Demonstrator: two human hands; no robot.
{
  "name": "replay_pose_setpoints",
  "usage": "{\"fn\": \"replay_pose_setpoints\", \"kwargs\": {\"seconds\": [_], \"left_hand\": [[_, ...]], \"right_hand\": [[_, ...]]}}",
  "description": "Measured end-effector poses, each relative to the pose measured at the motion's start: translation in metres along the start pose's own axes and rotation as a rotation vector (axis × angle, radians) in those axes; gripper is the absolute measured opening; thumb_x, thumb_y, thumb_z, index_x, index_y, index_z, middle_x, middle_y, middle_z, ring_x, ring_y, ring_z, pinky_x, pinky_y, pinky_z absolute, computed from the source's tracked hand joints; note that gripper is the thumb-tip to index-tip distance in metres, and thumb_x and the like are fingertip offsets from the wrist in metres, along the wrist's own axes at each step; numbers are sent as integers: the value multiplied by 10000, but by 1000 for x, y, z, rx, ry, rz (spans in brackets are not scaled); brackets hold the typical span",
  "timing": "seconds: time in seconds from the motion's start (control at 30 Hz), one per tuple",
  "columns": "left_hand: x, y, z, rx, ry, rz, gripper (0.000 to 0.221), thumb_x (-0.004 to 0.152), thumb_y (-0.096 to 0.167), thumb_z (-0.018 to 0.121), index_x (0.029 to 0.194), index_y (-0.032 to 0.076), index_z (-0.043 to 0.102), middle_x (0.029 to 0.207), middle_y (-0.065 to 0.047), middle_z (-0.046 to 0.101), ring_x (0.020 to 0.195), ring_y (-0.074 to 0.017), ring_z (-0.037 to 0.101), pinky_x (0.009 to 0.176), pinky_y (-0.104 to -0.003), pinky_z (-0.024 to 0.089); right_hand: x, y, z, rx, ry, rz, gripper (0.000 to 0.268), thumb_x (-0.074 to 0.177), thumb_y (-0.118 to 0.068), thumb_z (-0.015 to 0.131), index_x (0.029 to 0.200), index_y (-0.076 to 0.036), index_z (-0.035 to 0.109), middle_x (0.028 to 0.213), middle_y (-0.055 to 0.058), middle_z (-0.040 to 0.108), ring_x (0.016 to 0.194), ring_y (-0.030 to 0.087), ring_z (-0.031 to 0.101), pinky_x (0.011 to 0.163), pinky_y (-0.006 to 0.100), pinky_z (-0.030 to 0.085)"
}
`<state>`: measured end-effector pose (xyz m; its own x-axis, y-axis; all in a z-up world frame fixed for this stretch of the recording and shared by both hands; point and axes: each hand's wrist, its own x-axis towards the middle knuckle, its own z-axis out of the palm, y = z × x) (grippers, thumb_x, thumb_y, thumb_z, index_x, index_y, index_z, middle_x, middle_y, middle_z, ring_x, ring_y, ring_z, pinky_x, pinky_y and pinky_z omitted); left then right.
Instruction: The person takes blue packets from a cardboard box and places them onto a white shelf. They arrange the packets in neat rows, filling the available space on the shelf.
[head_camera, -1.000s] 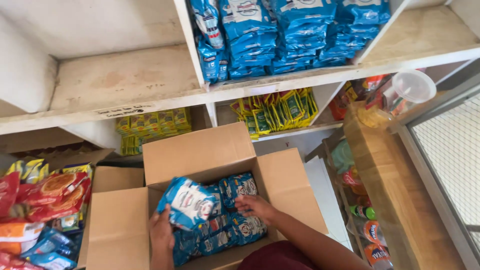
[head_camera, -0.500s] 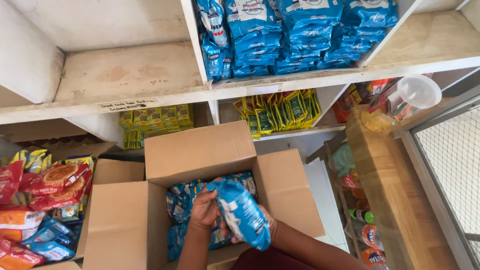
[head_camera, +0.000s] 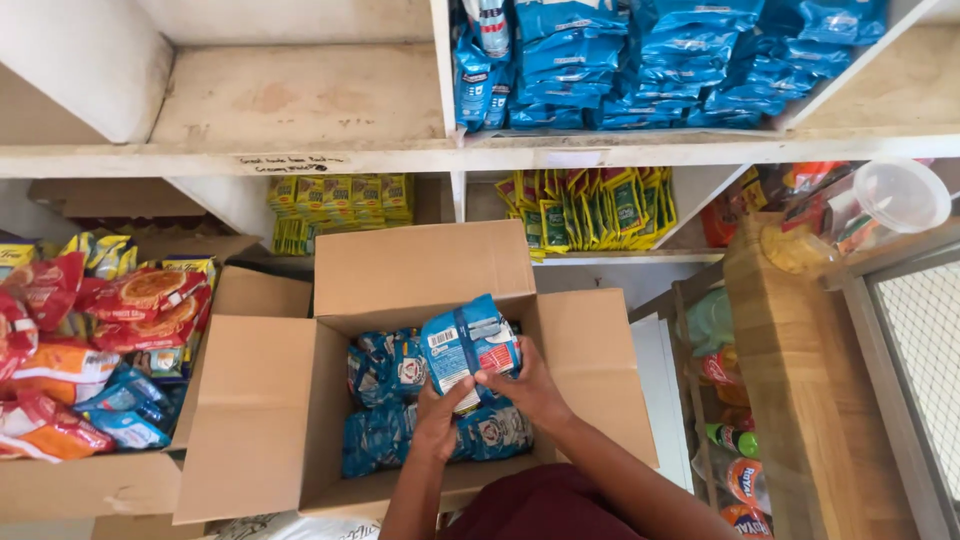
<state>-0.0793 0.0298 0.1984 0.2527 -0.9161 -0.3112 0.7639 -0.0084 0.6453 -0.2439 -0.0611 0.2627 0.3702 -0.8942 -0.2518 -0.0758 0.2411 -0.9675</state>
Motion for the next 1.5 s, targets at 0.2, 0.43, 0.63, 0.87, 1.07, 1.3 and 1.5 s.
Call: {"fn": "replay_pose_setpoints", "kwargs": {"seconds": [0.2, 0.43, 0.63, 0.87, 1.07, 1.3, 1.5], "left_hand": [[-20, 22, 23, 104, 224, -96, 618, 732, 37, 835, 1301, 26, 594, 1099, -113, 748, 961, -241, 721, 840, -413, 603], [-36, 31, 3, 286, 186, -69, 828, 636, 5, 886, 1391, 52, 548, 1143, -123, 731, 1019, -217, 718, 910, -366, 597], [-52, 49, 13, 409, 65, -20, 929, 589, -7, 906, 1431, 7, 515, 1147, -104, 713, 1002, -194, 701, 899, -367, 599], [-64, 69, 28, 510, 24, -26, 1003, 553, 51, 940, 1443, 8, 480, 1175, -111, 701, 1019, -192, 699, 874, -358, 613], [-68, 78, 34, 647, -19, 40, 1081, 543, 141, 964, 1472, 30, 423, 1201, -104, 686, 1033, -178, 699, 871, -339, 616], [-75, 80, 41, 757, -9, 109, 1109, 536, 148, 979, 1485, 21, 420, 1252, -120, 667, 1084, -192, 669, 910, -349, 585], [-82, 97, 66, 1097, -56, 133, 1107, 544, 176, 972, 1501, 112, 421, 1267, -139, 700, 1108, -227, 704, 946, -367, 566]], "right_hand": [[6, -1, -11, 150, -178, 384, 847, 687, -320, 914, 1373, -29, 511, 1172, 89, 708, 1100, 212, 676, 962, 381, 549], [18, 1, -23, 79, -180, 615, 575, 801, -375, 778, 1294, -219, 527, 1027, -14, 752, 874, 169, 695, 767, 351, 542], [45, -11, -31, -66, -192, 117, 234, 921, -269, 765, 983, -46, 798, 793, -7, 706, 675, 68, 566, 633, 258, 474], [35, -27, -21, -368, -74, -261, 234, 949, -254, 724, 915, -23, 738, 757, 7, 710, 698, 38, 611, 637, 241, 517], [31, -42, -18, -349, -86, -87, 241, 975, -252, 703, 920, -18, 726, 720, 61, 667, 645, 118, 572, 600, 319, 493], [27, -62, -32, -696, -152, -475, 216, 1022, -229, 635, 973, -22, 672, 806, 103, 676, 714, 275, 692, 664, 373, 518], [32, -102, -32, -396, -415, -467, 296, 1055, -254, 555, 1004, -31, 744, 1023, 64, 703, 1012, 206, 664, 899, 350, 530]]}}
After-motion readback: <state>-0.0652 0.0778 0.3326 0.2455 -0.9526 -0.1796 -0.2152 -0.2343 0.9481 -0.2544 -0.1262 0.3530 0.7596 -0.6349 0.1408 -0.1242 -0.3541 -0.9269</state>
